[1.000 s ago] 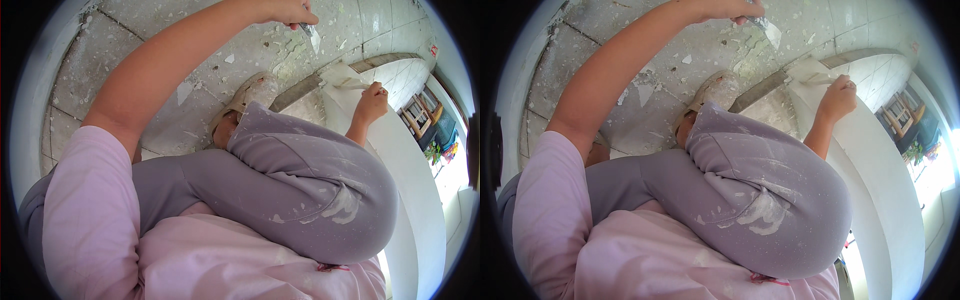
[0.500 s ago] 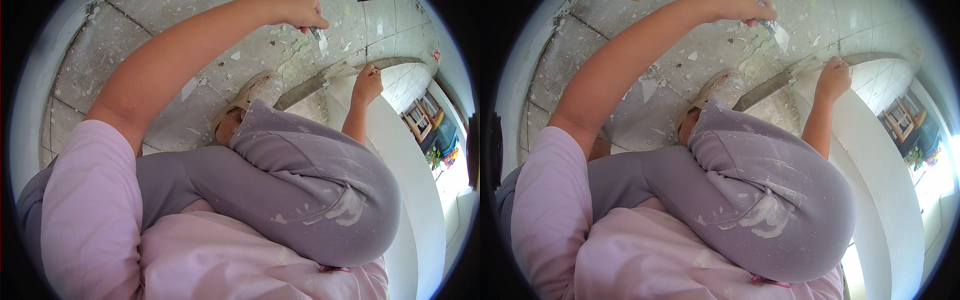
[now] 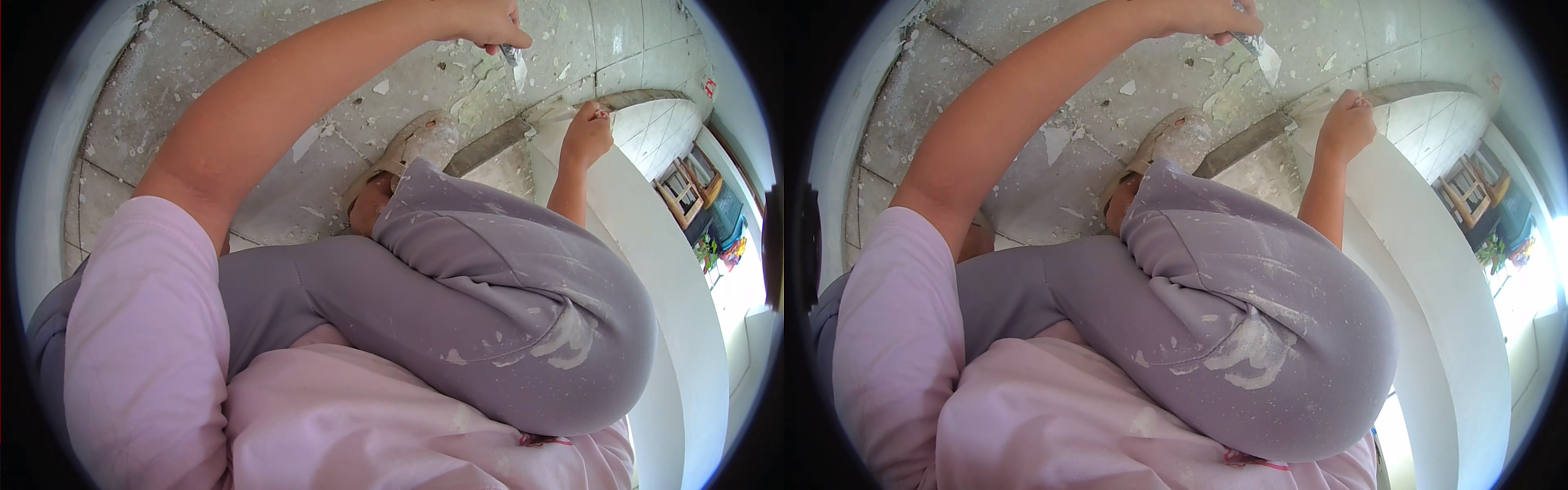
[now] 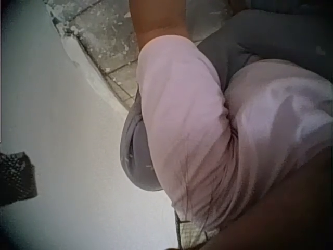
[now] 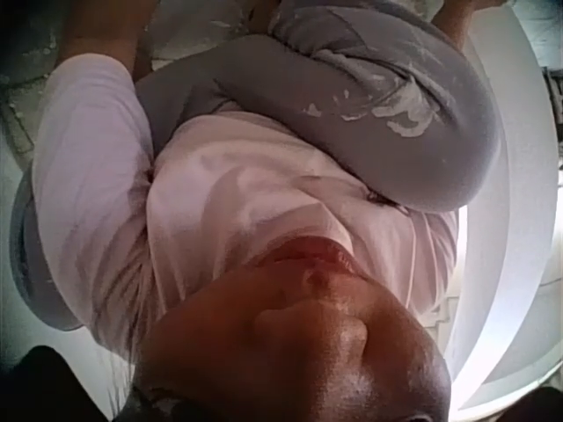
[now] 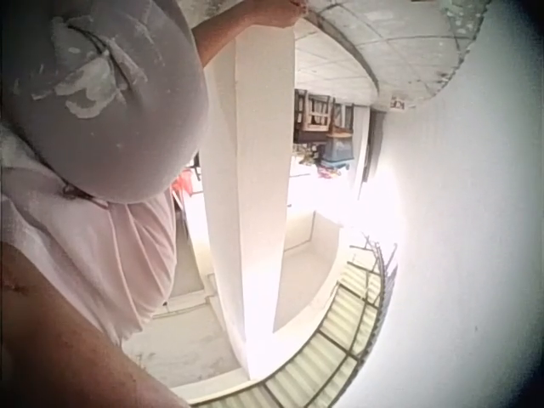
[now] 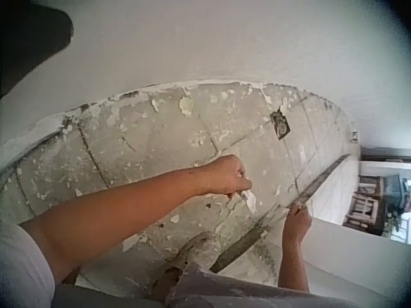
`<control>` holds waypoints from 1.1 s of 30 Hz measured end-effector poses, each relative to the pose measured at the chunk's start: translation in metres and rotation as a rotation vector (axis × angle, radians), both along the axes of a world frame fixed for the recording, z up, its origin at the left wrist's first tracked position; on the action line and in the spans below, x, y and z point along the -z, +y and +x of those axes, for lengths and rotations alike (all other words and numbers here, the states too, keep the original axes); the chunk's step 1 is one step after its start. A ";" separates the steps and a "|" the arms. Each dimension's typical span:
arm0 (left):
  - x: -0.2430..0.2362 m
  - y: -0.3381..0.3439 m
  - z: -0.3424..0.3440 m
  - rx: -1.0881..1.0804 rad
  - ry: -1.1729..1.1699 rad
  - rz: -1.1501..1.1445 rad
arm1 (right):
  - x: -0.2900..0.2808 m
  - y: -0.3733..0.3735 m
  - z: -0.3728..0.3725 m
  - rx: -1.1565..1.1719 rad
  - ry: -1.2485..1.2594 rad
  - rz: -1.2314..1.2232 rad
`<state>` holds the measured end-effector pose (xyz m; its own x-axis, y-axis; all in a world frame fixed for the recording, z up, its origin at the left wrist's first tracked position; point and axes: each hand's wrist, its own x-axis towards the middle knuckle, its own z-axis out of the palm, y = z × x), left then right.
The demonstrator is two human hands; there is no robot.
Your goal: Scrape and apply compound to patch a damaged area at the base of a wall.
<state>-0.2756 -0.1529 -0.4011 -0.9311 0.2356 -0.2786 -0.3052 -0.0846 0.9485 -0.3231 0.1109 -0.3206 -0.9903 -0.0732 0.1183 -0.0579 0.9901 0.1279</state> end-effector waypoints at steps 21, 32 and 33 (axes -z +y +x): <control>0.001 0.008 -0.004 0.007 -0.012 -0.046 | -0.028 0.006 -0.031 -0.082 0.129 0.007; 0.000 0.005 0.000 0.004 -0.060 -0.054 | -0.003 -0.001 0.001 -0.021 -0.008 0.043; 0.000 0.005 0.000 0.015 -0.046 -0.064 | -0.002 0.001 0.001 -0.012 0.008 0.011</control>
<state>-0.2752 -0.1483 -0.4006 -0.9133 0.2295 -0.3364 -0.3498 -0.0193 0.9366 -0.3219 0.1120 -0.3188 -0.9884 -0.0866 0.1249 -0.0690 0.9879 0.1392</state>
